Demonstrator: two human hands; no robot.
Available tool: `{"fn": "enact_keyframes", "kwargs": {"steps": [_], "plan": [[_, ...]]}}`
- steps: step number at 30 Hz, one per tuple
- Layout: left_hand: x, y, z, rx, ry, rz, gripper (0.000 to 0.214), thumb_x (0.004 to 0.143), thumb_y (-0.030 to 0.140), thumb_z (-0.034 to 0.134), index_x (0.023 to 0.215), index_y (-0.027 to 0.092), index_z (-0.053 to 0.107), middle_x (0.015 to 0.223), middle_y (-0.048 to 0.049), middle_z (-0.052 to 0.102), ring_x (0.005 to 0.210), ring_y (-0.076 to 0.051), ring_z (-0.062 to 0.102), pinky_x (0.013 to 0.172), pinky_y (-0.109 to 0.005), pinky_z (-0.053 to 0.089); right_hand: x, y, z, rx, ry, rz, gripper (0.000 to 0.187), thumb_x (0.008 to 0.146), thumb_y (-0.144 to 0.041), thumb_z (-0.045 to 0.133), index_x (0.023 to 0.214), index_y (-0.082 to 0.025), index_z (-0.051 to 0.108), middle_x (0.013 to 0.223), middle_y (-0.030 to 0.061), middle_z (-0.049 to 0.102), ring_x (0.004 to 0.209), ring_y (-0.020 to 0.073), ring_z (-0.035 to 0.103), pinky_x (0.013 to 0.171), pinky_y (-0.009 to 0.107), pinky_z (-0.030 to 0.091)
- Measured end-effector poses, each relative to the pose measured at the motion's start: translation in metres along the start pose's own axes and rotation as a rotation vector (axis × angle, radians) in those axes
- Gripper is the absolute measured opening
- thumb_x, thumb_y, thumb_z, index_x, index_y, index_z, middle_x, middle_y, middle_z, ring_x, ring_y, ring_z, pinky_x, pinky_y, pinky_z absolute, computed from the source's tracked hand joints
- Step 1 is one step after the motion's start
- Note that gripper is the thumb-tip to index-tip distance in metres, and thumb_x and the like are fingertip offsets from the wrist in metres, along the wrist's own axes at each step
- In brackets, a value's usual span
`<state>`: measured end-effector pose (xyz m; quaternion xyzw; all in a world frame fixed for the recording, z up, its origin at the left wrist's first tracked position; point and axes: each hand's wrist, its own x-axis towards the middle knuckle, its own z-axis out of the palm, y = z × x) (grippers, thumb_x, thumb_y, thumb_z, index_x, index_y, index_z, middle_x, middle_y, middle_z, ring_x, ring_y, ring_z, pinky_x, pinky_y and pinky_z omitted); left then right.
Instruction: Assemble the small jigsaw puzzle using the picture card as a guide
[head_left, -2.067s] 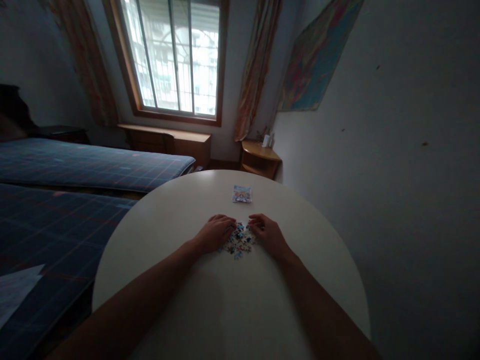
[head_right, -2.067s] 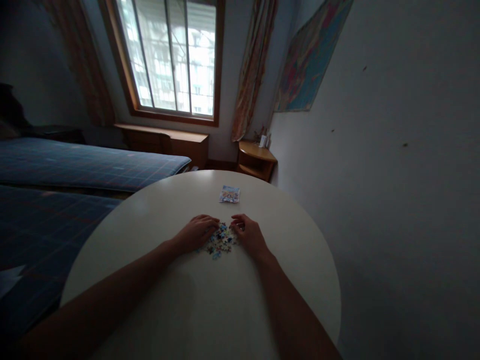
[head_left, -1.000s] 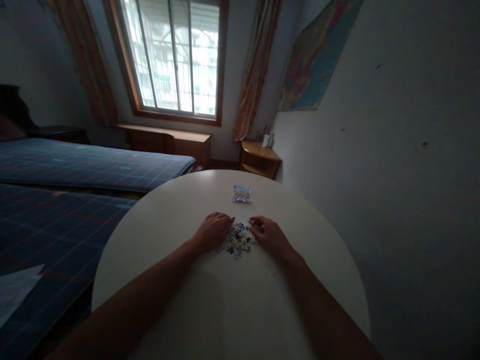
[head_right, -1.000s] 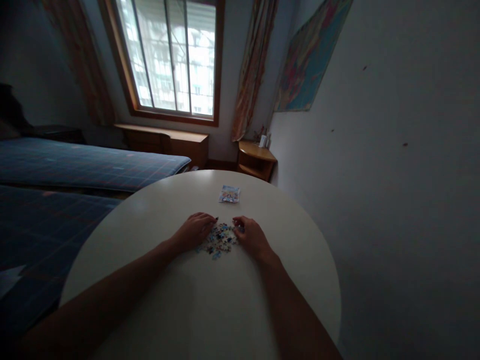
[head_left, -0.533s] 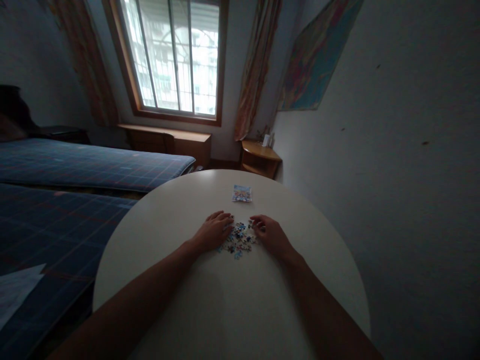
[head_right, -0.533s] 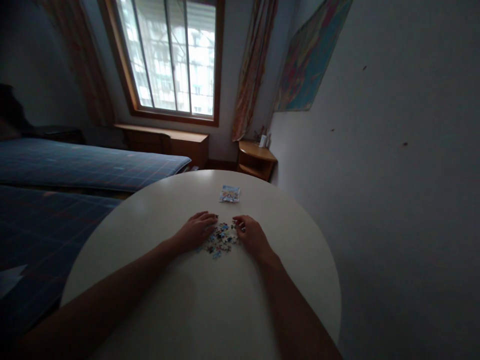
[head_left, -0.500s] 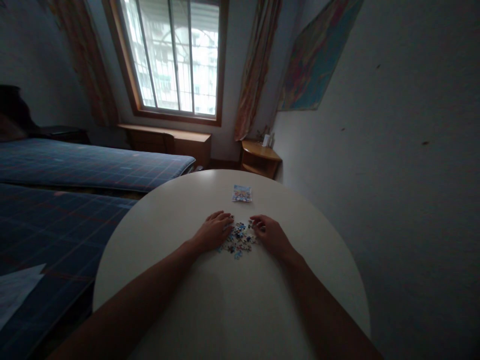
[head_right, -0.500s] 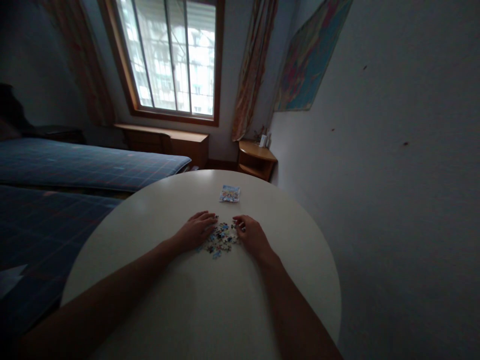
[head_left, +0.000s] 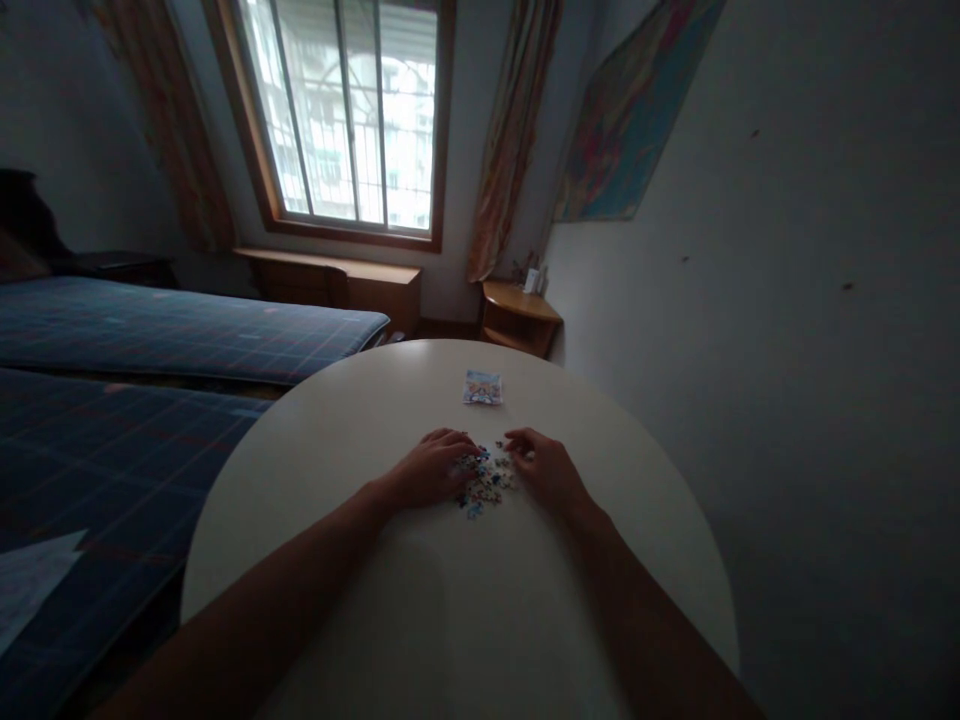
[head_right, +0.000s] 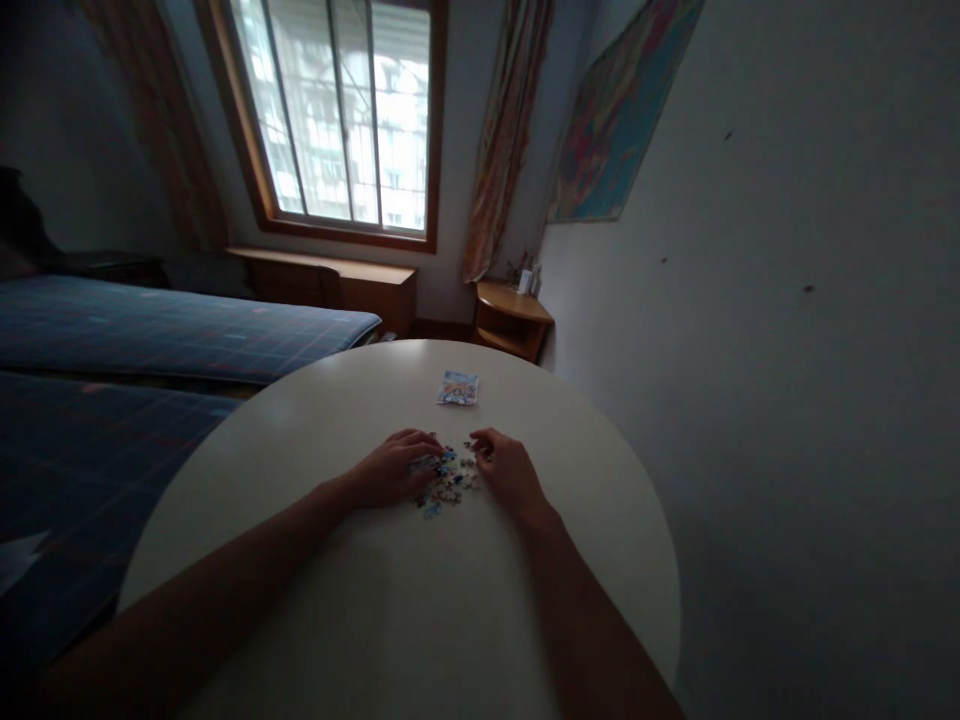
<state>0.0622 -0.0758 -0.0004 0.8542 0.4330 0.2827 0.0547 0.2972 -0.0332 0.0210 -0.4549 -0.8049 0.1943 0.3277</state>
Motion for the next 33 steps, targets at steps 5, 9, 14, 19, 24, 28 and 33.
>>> {"fn": "enact_keyframes", "kwargs": {"steps": [5, 9, 14, 19, 24, 28, 33], "plan": [[-0.001, 0.006, -0.003, -0.035, -0.018, 0.054, 0.027, 0.086, 0.032, 0.068, 0.112, 0.025, 0.069, 0.113, -0.0053, 0.067, 0.113, -0.024, 0.058, 0.107, -0.04, 0.04, -0.001, -0.007, 0.0, 0.004, -0.04, -0.061, 0.026, 0.08, -0.012, 0.064, 0.103, -0.022, 0.071, 0.087, 0.0019, 0.078, 0.083, 0.0188, 0.073, 0.084, 0.035, 0.055], [-0.001, 0.005, -0.003, -0.029, -0.028, 0.044, 0.022, 0.086, 0.03, 0.068, 0.108, 0.027, 0.071, 0.111, -0.0041, 0.067, 0.111, -0.023, 0.059, 0.107, -0.039, 0.04, -0.003, -0.008, 0.004, 0.033, -0.098, -0.091, 0.022, 0.081, -0.014, 0.065, 0.099, -0.023, 0.073, 0.088, 0.0025, 0.079, 0.082, 0.0194, 0.074, 0.083, 0.035, 0.056], [0.0, 0.0, 0.0, -0.007, -0.029, 0.029, 0.019, 0.089, 0.031, 0.066, 0.107, 0.028, 0.071, 0.109, -0.0034, 0.068, 0.108, -0.022, 0.059, 0.103, -0.038, 0.042, -0.005, -0.005, 0.007, 0.068, -0.15, -0.104, 0.02, 0.081, -0.017, 0.064, 0.097, -0.023, 0.075, 0.093, 0.0032, 0.079, 0.084, 0.0198, 0.074, 0.08, 0.033, 0.057], [0.003, -0.005, 0.002, 0.0, -0.004, 0.016, 0.014, 0.093, 0.03, 0.061, 0.103, 0.026, 0.071, 0.105, -0.003, 0.07, 0.106, -0.021, 0.061, 0.102, -0.037, 0.042, -0.006, -0.006, 0.007, 0.065, -0.197, -0.132, 0.02, 0.083, -0.018, 0.062, 0.098, -0.022, 0.075, 0.094, 0.0036, 0.078, 0.085, 0.0191, 0.072, 0.082, 0.032, 0.055], [0.002, -0.007, -0.005, -0.015, 0.001, 0.03, 0.014, 0.095, 0.031, 0.059, 0.1, 0.026, 0.071, 0.104, -0.0036, 0.072, 0.104, -0.02, 0.063, 0.101, -0.037, 0.044, -0.007, -0.012, -0.001, 0.038, -0.233, -0.134, 0.02, 0.083, -0.02, 0.065, 0.099, -0.024, 0.077, 0.093, 0.0036, 0.078, 0.083, 0.0185, 0.07, 0.08, 0.032, 0.053], [-0.002, -0.004, -0.014, -0.034, -0.025, 0.072, 0.016, 0.089, 0.033, 0.067, 0.103, 0.027, 0.072, 0.109, -0.0033, 0.071, 0.108, -0.02, 0.062, 0.102, -0.035, 0.044, -0.009, -0.019, -0.008, -0.015, -0.256, -0.229, 0.022, 0.078, -0.029, 0.076, 0.1, -0.025, 0.078, 0.095, 0.0051, 0.076, 0.093, 0.0215, 0.067, 0.088, 0.034, 0.05], [-0.003, -0.003, -0.016, -0.013, -0.066, 0.081, 0.015, 0.088, 0.03, 0.07, 0.103, 0.03, 0.075, 0.11, -0.0018, 0.07, 0.108, -0.021, 0.062, 0.102, -0.036, 0.043, -0.011, -0.024, -0.006, -0.085, -0.35, -0.331, 0.03, 0.076, -0.032, 0.08, 0.105, -0.027, 0.077, 0.104, 0.0054, 0.074, 0.099, 0.0222, 0.064, 0.091, 0.034, 0.048]]}}
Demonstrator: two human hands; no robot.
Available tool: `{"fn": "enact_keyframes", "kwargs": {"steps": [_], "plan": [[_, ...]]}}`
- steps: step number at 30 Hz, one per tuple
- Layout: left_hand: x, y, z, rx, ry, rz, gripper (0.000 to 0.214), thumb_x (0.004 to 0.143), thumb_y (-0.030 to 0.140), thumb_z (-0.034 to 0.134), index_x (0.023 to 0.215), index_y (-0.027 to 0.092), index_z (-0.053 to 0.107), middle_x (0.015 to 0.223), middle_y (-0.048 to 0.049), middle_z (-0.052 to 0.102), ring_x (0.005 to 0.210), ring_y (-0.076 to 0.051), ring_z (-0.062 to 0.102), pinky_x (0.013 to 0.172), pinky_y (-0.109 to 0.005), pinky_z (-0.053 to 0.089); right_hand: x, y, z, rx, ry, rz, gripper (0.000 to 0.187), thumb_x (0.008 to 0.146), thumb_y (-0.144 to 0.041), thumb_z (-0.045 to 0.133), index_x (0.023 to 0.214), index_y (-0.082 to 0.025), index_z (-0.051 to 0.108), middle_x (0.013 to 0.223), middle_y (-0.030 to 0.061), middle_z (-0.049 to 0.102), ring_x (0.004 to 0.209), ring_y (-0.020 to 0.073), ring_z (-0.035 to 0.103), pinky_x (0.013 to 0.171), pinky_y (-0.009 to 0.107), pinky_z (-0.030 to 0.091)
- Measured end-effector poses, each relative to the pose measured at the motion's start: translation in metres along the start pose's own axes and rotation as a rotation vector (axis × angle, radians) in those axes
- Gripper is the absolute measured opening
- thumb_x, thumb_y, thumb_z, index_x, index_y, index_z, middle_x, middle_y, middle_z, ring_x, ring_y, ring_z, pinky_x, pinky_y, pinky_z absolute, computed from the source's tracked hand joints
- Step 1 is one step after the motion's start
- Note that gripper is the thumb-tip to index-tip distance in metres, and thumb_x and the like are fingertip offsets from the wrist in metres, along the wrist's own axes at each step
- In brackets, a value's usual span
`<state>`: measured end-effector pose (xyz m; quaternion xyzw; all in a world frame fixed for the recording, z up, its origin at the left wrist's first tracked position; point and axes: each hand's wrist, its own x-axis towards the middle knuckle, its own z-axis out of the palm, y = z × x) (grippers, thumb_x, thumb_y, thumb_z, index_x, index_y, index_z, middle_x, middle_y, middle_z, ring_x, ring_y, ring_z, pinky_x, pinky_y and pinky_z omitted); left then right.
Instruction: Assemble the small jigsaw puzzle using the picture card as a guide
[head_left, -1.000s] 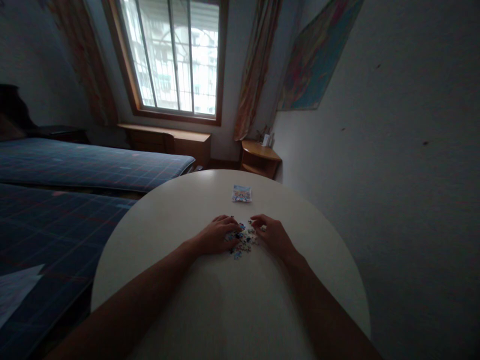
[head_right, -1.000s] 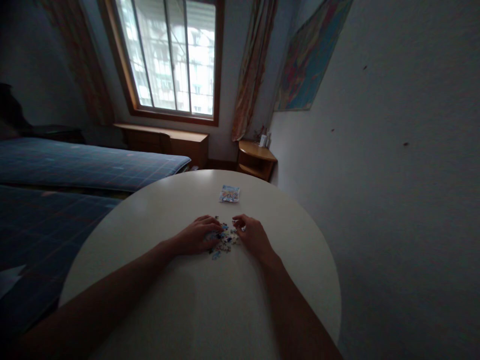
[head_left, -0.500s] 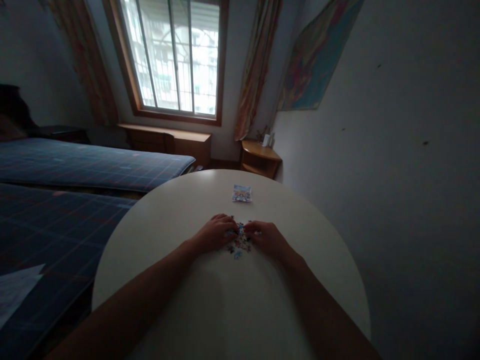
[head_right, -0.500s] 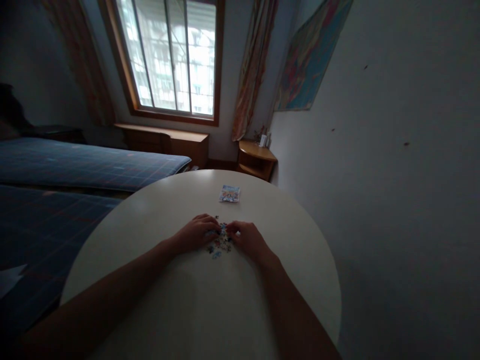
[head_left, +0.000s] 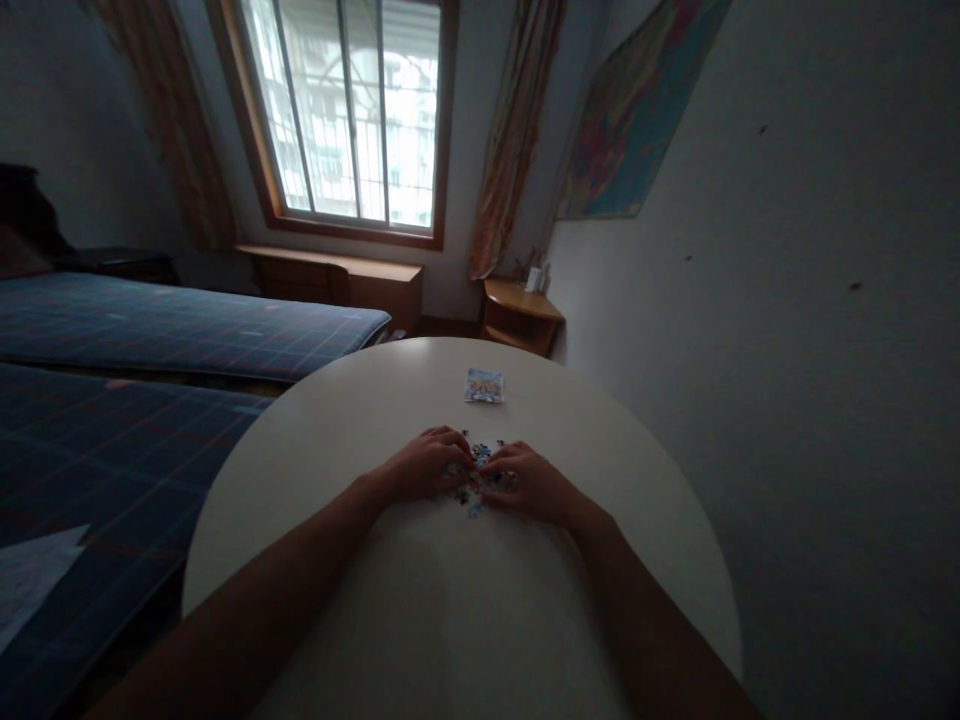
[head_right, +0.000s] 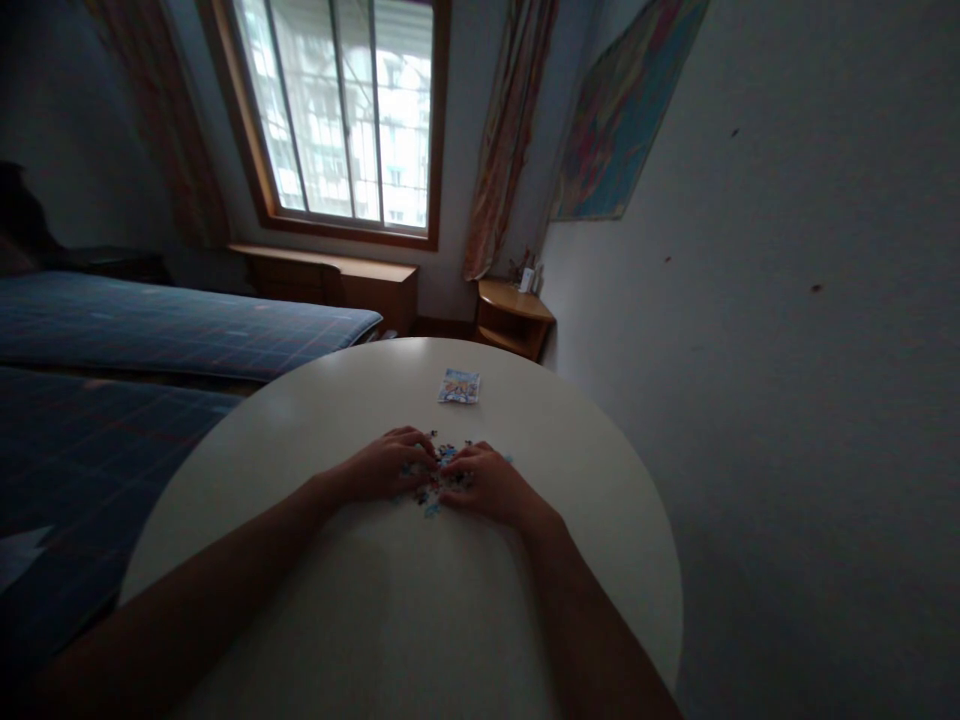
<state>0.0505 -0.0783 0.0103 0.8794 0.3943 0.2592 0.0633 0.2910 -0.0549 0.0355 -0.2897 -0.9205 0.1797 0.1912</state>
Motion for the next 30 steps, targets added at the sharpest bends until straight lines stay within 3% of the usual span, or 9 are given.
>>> {"fn": "enact_keyframes", "kwargs": {"steps": [6, 13, 19, 30], "plan": [[0.004, -0.001, 0.003, 0.015, 0.022, -0.025, 0.012, 0.093, 0.031, 0.064, 0.096, 0.028, 0.076, 0.101, -0.0022, 0.071, 0.099, -0.019, 0.063, 0.096, -0.034, 0.045, 0.002, -0.004, 0.002, -0.024, -0.01, -0.025, 0.022, 0.08, -0.026, 0.075, 0.101, -0.029, 0.079, 0.098, 0.0038, 0.075, 0.094, 0.0198, 0.066, 0.091, 0.033, 0.047], [0.005, -0.009, 0.003, 0.022, 0.15, -0.14, 0.014, 0.095, 0.029, 0.061, 0.1, 0.025, 0.073, 0.097, -0.0031, 0.074, 0.095, -0.019, 0.065, 0.093, -0.032, 0.047, 0.003, -0.005, 0.004, 0.0, 0.05, -0.055, 0.012, 0.088, -0.033, 0.069, 0.091, -0.028, 0.079, 0.086, 0.0023, 0.076, 0.083, 0.0175, 0.067, 0.081, 0.029, 0.048], [0.004, -0.019, 0.004, 0.054, 0.241, -0.309, 0.013, 0.092, 0.027, 0.062, 0.098, 0.022, 0.073, 0.093, -0.0029, 0.075, 0.088, -0.02, 0.067, 0.086, -0.032, 0.049, 0.004, 0.006, 0.009, -0.008, 0.109, 0.072, 0.015, 0.089, -0.027, 0.066, 0.097, -0.025, 0.078, 0.088, 0.0037, 0.077, 0.079, 0.0175, 0.068, 0.076, 0.028, 0.049], [0.002, -0.028, -0.001, 0.111, 0.265, -0.47, 0.017, 0.092, 0.029, 0.06, 0.095, 0.024, 0.076, 0.095, -0.0019, 0.076, 0.092, -0.021, 0.066, 0.089, -0.032, 0.048, 0.007, 0.009, 0.01, 0.053, 0.209, 0.212, 0.019, 0.088, -0.025, 0.062, 0.1, -0.024, 0.076, 0.09, 0.0029, 0.078, 0.081, 0.0183, 0.071, 0.078, 0.029, 0.051]]}}
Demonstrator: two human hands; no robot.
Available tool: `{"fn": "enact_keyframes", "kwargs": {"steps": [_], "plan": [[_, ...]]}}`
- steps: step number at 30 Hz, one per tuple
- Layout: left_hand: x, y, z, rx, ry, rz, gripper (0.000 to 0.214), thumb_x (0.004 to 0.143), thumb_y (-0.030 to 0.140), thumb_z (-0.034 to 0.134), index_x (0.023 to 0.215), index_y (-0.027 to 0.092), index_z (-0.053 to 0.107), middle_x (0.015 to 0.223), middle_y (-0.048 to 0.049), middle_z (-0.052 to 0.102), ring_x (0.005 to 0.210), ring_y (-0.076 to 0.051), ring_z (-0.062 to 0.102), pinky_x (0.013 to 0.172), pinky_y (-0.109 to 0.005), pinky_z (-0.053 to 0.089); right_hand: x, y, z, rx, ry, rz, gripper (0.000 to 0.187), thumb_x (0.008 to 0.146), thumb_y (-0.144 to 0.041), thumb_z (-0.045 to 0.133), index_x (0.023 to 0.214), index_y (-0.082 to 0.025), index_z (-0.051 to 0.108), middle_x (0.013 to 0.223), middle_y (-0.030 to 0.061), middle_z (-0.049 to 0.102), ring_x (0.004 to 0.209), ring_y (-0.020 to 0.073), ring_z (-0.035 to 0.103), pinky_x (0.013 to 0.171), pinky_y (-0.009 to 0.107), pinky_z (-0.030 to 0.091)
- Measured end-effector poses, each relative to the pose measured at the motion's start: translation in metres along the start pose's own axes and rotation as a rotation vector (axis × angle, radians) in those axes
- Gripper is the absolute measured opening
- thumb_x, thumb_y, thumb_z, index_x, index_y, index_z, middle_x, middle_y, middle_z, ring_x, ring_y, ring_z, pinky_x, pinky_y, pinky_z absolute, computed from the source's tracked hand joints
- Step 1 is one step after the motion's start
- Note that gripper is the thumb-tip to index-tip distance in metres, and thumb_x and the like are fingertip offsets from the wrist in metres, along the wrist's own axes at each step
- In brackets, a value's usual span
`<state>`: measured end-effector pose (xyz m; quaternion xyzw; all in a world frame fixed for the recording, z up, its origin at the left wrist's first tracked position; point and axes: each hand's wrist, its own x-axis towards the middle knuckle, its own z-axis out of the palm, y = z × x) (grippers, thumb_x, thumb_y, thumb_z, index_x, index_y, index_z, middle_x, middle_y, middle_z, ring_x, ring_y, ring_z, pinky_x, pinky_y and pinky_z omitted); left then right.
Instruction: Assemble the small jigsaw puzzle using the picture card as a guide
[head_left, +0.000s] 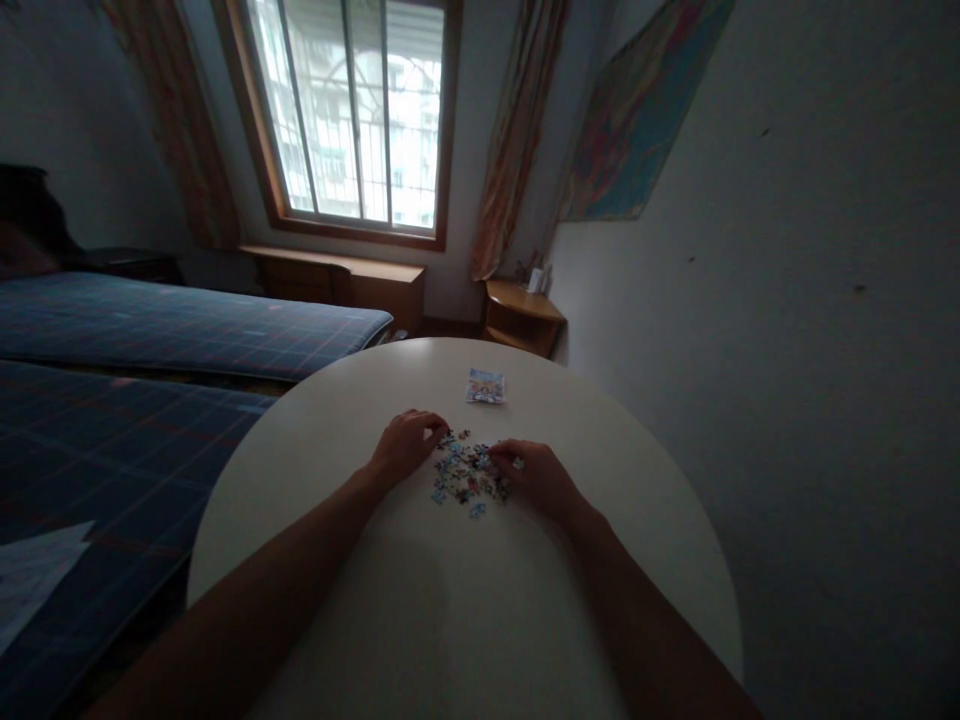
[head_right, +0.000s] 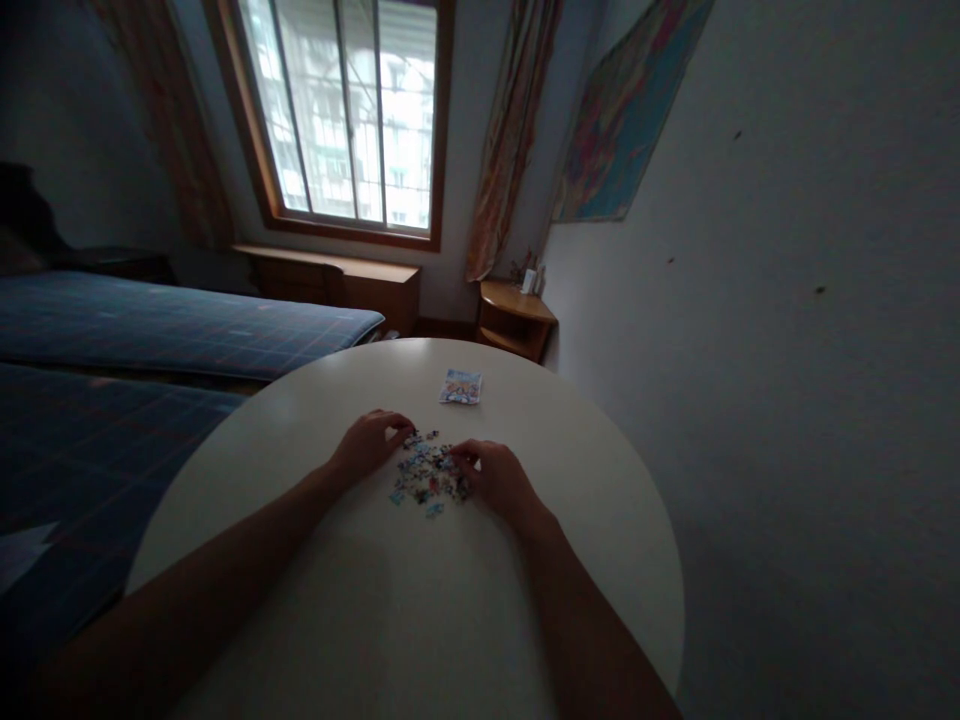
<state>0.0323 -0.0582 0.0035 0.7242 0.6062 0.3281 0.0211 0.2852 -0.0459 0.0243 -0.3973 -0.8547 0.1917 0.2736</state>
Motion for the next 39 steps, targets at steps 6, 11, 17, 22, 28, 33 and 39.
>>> {"fn": "enact_keyframes", "kwargs": {"steps": [6, 11, 17, 22, 28, 33, 39], "plan": [[0.002, -0.012, -0.003, 0.073, 0.043, -0.207, 0.024, 0.093, 0.033, 0.055, 0.098, 0.022, 0.076, 0.093, -0.0041, 0.076, 0.094, -0.024, 0.065, 0.087, -0.034, 0.049, 0.001, 0.018, -0.017, -0.062, 0.165, 0.226, 0.021, 0.086, -0.028, 0.06, 0.099, -0.02, 0.075, 0.09, 0.0054, 0.077, 0.08, 0.0186, 0.07, 0.075, 0.029, 0.05], [0.002, -0.015, -0.002, 0.127, -0.007, -0.258, 0.023, 0.091, 0.031, 0.057, 0.097, 0.023, 0.078, 0.092, -0.0043, 0.077, 0.097, -0.027, 0.064, 0.086, -0.035, 0.049, 0.0, 0.037, -0.024, -0.116, 0.207, 0.378, 0.02, 0.084, -0.027, 0.062, 0.097, -0.018, 0.074, 0.085, 0.0064, 0.077, 0.078, 0.0194, 0.071, 0.073, 0.029, 0.049], [0.002, -0.017, -0.003, 0.173, -0.042, -0.234, 0.025, 0.091, 0.034, 0.056, 0.097, 0.024, 0.079, 0.101, -0.006, 0.074, 0.099, -0.026, 0.062, 0.09, -0.034, 0.048, -0.001, 0.038, -0.022, -0.133, 0.2, 0.434, 0.017, 0.083, -0.028, 0.064, 0.094, -0.02, 0.075, 0.084, 0.0048, 0.077, 0.078, 0.0183, 0.071, 0.072, 0.027, 0.049], [0.003, -0.02, -0.003, 0.182, -0.043, -0.26, 0.027, 0.093, 0.035, 0.054, 0.1, 0.025, 0.078, 0.101, -0.0039, 0.075, 0.1, -0.025, 0.062, 0.09, -0.033, 0.048, 0.0, 0.046, -0.028, -0.137, 0.235, 0.475, 0.017, 0.083, -0.028, 0.064, 0.095, -0.02, 0.075, 0.086, 0.0048, 0.078, 0.079, 0.017, 0.071, 0.071, 0.026, 0.049], [0.004, -0.024, -0.005, 0.207, -0.003, -0.334, 0.028, 0.093, 0.035, 0.051, 0.099, 0.026, 0.077, 0.103, -0.0041, 0.075, 0.1, -0.025, 0.062, 0.092, -0.034, 0.048, -0.004, 0.058, -0.034, -0.175, 0.275, 0.537, 0.018, 0.084, -0.027, 0.064, 0.095, -0.018, 0.074, 0.09, 0.0071, 0.077, 0.082, 0.0182, 0.071, 0.072, 0.026, 0.049], [0.002, -0.025, -0.005, 0.223, 0.025, -0.364, 0.028, 0.091, 0.036, 0.053, 0.094, 0.025, 0.079, 0.106, -0.0076, 0.072, 0.103, -0.03, 0.061, 0.089, -0.038, 0.05, -0.005, 0.06, -0.032, -0.21, 0.24, 0.531, 0.017, 0.082, -0.026, 0.065, 0.094, -0.02, 0.074, 0.092, 0.0068, 0.077, 0.081, 0.0191, 0.07, 0.074, 0.029, 0.048], [0.001, -0.013, -0.005, 0.139, 0.011, -0.19, 0.027, 0.094, 0.03, 0.053, 0.102, 0.02, 0.076, 0.108, -0.0106, 0.07, 0.103, -0.027, 0.061, 0.096, -0.039, 0.047, -0.004, 0.031, -0.035, -0.134, 0.018, 0.294, 0.014, 0.081, -0.029, 0.068, 0.088, -0.021, 0.077, 0.089, 0.0049, 0.076, 0.079, 0.0177, 0.068, 0.077, 0.027, 0.049]]}}
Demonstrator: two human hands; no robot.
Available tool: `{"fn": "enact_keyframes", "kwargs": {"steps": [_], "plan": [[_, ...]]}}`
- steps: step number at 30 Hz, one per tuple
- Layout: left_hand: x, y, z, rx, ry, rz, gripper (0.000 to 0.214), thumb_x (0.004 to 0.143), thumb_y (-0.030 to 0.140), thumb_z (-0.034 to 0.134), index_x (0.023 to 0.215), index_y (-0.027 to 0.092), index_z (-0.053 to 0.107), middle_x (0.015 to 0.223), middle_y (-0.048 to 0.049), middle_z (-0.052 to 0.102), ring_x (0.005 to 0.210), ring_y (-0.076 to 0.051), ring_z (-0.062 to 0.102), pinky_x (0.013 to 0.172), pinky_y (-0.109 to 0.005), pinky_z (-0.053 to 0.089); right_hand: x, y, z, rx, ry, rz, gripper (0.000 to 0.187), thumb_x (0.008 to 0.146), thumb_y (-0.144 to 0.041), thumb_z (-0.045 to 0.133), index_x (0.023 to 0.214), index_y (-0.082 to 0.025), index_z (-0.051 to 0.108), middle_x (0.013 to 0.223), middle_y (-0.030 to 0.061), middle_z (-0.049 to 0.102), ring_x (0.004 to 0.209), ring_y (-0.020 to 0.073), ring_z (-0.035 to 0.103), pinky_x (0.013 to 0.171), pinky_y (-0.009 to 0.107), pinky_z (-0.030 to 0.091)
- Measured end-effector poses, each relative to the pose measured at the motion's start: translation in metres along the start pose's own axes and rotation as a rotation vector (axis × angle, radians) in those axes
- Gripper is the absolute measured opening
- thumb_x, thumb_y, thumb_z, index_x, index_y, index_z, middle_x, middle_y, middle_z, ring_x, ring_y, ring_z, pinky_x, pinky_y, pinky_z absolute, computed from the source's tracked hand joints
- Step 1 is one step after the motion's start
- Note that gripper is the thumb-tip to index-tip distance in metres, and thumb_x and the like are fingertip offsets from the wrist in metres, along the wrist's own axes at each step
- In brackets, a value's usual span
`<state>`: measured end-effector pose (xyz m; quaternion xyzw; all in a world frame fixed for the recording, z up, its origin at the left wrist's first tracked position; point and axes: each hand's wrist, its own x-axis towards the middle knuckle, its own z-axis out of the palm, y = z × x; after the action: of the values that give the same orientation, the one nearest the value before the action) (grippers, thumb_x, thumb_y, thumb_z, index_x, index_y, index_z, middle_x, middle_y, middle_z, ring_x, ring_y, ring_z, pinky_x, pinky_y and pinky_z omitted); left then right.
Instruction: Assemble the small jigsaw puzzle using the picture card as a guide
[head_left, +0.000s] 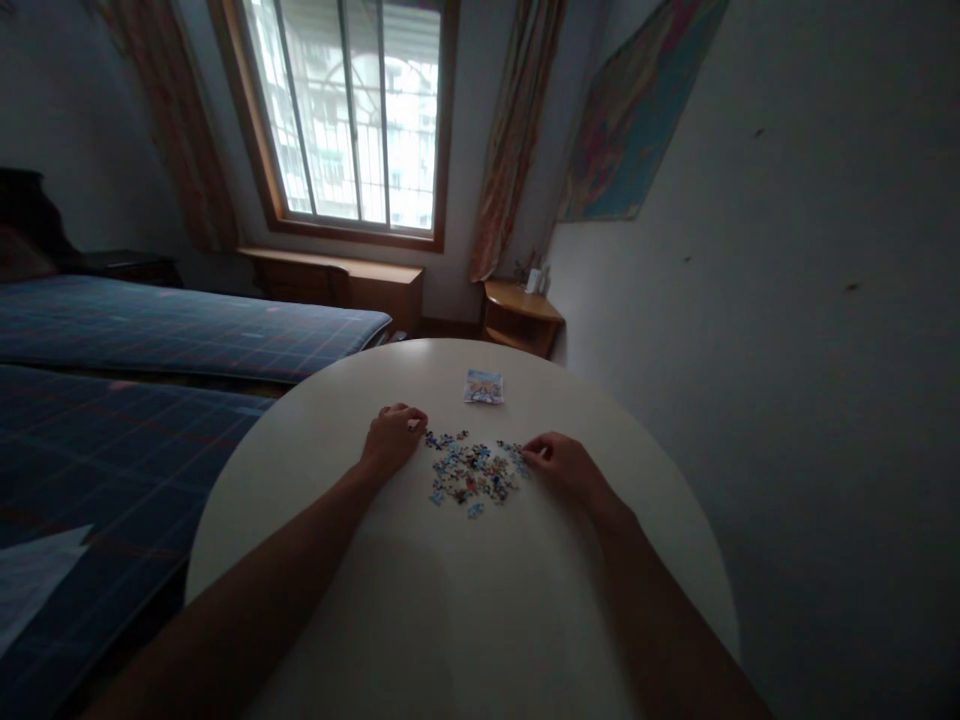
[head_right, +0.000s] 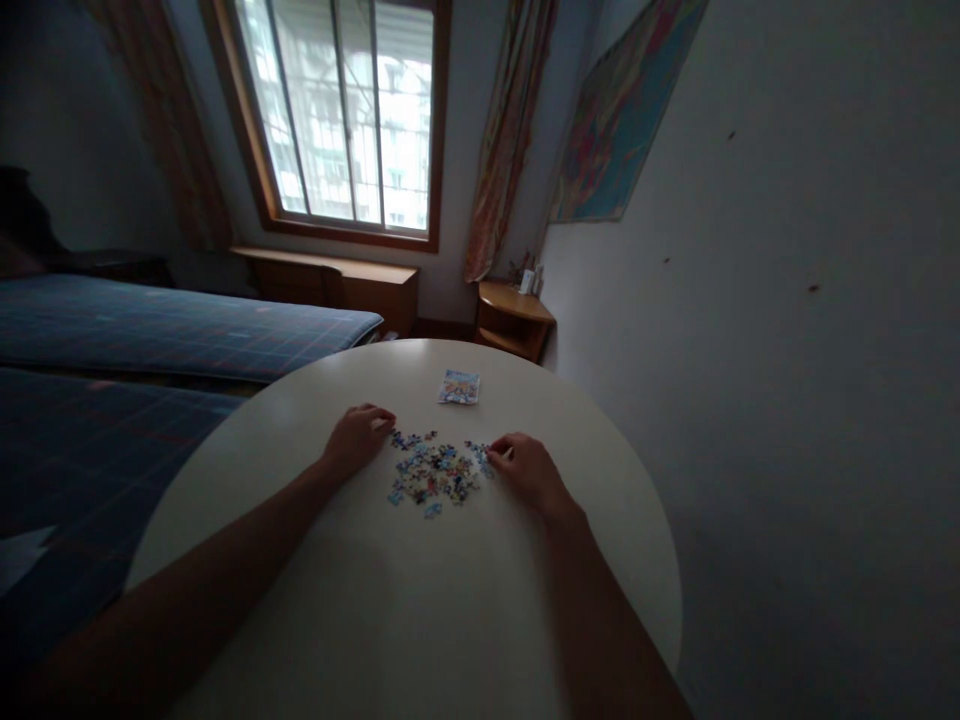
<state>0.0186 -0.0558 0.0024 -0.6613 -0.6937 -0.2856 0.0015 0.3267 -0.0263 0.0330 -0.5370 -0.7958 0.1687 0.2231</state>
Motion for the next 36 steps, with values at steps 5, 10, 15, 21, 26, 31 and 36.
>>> {"fn": "enact_keyframes", "kwargs": {"steps": [5, 10, 15, 21, 26, 31, 36], "plan": [[-0.014, 0.029, -0.001, -0.126, -0.139, 0.386, 0.019, 0.094, 0.03, 0.059, 0.104, 0.025, 0.074, 0.108, -0.0049, 0.071, 0.105, -0.02, 0.061, 0.099, -0.031, 0.045, -0.013, -0.024, -0.004, 0.04, -0.204, -0.254, 0.017, 0.078, -0.032, 0.075, 0.091, -0.023, 0.079, 0.094, 0.0058, 0.074, 0.084, 0.019, 0.067, 0.081, 0.028, 0.049], [-0.023, 0.041, 0.002, -0.15, -0.214, 0.55, 0.019, 0.094, 0.028, 0.06, 0.109, 0.027, 0.073, 0.109, -0.0044, 0.069, 0.106, -0.02, 0.059, 0.098, -0.032, 0.045, -0.013, -0.021, 0.002, 0.0, -0.202, -0.258, 0.017, 0.077, -0.027, 0.074, 0.093, -0.02, 0.078, 0.092, 0.0067, 0.071, 0.082, 0.0182, 0.065, 0.076, 0.027, 0.048], [-0.021, 0.037, 0.003, -0.151, -0.213, 0.552, 0.019, 0.095, 0.024, 0.059, 0.108, 0.026, 0.073, 0.109, -0.0051, 0.069, 0.106, -0.021, 0.058, 0.099, -0.033, 0.045, -0.014, -0.022, 0.004, 0.016, -0.187, -0.25, 0.011, 0.078, -0.026, 0.071, 0.086, -0.02, 0.076, 0.086, 0.0046, 0.072, 0.077, 0.0167, 0.065, 0.071, 0.024, 0.047], [-0.021, 0.039, 0.003, -0.147, -0.204, 0.512, 0.018, 0.094, 0.024, 0.059, 0.103, 0.027, 0.074, 0.11, -0.0036, 0.071, 0.108, -0.021, 0.059, 0.102, -0.034, 0.044, -0.016, -0.027, 0.002, 0.012, -0.189, -0.248, 0.01, 0.08, -0.027, 0.068, 0.08, -0.019, 0.074, 0.081, 0.0038, 0.072, 0.071, 0.0156, 0.064, 0.065, 0.023, 0.045], [-0.02, 0.038, 0.005, -0.128, -0.179, 0.448, 0.017, 0.092, 0.023, 0.06, 0.102, 0.027, 0.074, 0.108, -0.003, 0.073, 0.108, -0.022, 0.06, 0.101, -0.035, 0.046, -0.011, -0.02, 0.004, -0.008, -0.167, -0.235, 0.014, 0.084, -0.028, 0.064, 0.082, -0.02, 0.075, 0.079, 0.0029, 0.074, 0.07, 0.0156, 0.064, 0.066, 0.024, 0.045], [-0.016, 0.036, 0.005, -0.112, -0.146, 0.36, 0.019, 0.095, 0.022, 0.056, 0.1, 0.025, 0.074, 0.105, -0.0037, 0.075, 0.105, -0.021, 0.062, 0.1, -0.034, 0.047, -0.003, -0.006, -0.001, -0.028, -0.072, -0.133, 0.018, 0.087, -0.029, 0.06, 0.091, -0.021, 0.076, 0.087, 0.0049, 0.077, 0.077, 0.0176, 0.068, 0.071, 0.026, 0.047], [-0.012, 0.032, 0.004, -0.103, -0.093, 0.238, 0.02, 0.095, 0.022, 0.055, 0.101, 0.025, 0.074, 0.104, -0.0034, 0.075, 0.104, -0.021, 0.063, 0.097, -0.034, 0.048, 0.002, 0.013, -0.004, -0.083, 0.059, 0.042, 0.02, 0.087, -0.027, 0.059, 0.094, -0.019, 0.075, 0.092, 0.0087, 0.077, 0.084, 0.0203, 0.07, 0.075, 0.028, 0.048]]}}
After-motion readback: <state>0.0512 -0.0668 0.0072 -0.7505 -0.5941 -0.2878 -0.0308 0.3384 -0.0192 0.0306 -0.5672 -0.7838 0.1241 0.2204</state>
